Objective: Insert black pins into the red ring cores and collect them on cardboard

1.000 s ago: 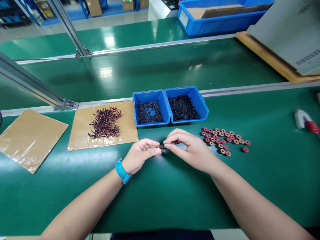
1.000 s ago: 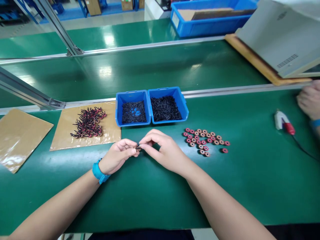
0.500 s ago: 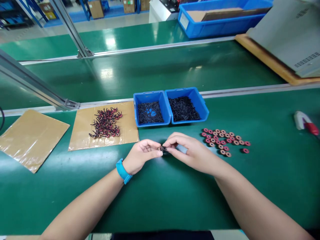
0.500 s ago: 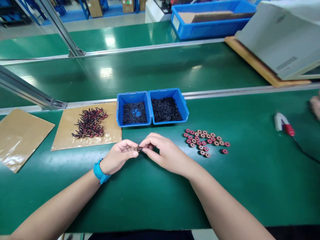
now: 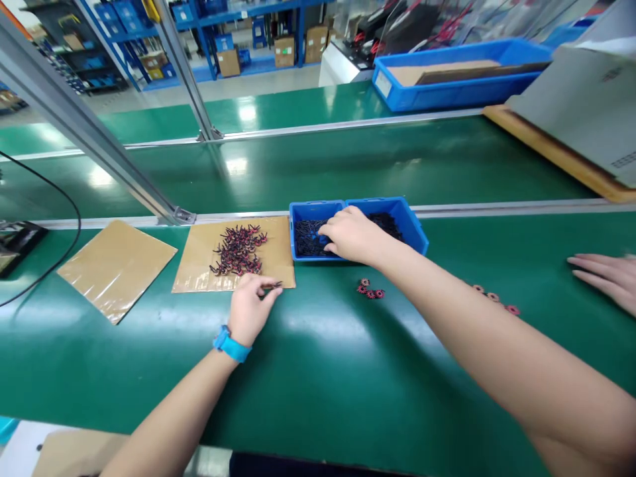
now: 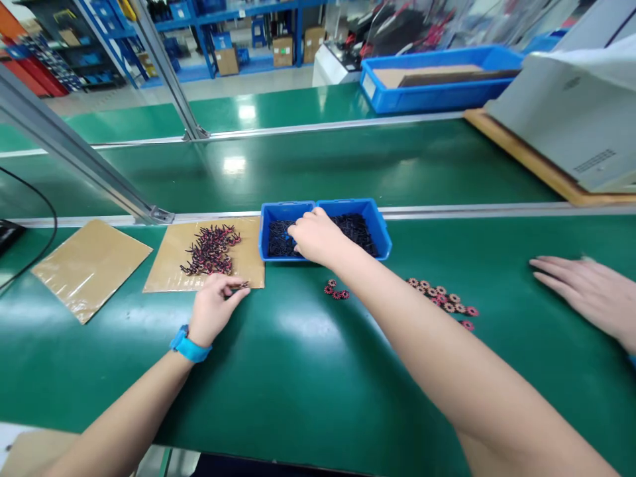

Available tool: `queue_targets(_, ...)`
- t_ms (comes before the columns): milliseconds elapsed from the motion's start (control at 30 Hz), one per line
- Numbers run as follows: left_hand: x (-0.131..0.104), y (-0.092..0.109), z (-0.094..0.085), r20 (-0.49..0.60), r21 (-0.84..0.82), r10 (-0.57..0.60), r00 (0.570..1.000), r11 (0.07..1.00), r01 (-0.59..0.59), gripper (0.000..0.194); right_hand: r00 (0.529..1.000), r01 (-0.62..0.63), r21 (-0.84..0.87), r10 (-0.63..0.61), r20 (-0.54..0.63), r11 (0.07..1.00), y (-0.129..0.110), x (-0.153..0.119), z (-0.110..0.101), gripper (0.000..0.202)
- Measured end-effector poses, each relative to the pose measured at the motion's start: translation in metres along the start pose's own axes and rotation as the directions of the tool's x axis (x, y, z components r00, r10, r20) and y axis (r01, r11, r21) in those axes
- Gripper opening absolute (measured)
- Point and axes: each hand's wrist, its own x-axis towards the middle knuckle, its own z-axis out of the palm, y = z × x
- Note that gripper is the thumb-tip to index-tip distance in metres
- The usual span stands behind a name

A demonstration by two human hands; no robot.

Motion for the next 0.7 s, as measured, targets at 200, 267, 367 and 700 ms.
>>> queue_targets(200,0.006,-0.02,-0.021,-0.173,0.183,-0.09,0.981,0.975,0.122,0.026,0.994,-0.02,0.004,0.02,0.106,1.0,-0.009,0.024,0.007,0.022)
queue_targets(267,0.012,-0.02,-0.021,-0.207,0.257,-0.107,0.973,0.953,0.159,0.03,0.994,-0.008,0.038,0.003,0.112,0.999,-0.01,0.024,0.007,0.018)
queue_targets(367,0.021,-0.016,-0.022,-0.27,0.438,-0.097,0.958,0.873,0.212,0.032,0.996,0.018,0.101,-0.027,0.082,0.995,-0.008,0.023,0.007,0.018)
queue_targets(700,0.0,0.013,0.018,0.14,0.38,0.223,0.965,0.888,-0.261,0.023,0.99,0.006,0.352,0.043,-0.131,0.936,0.017,0.014,-0.002,0.025)
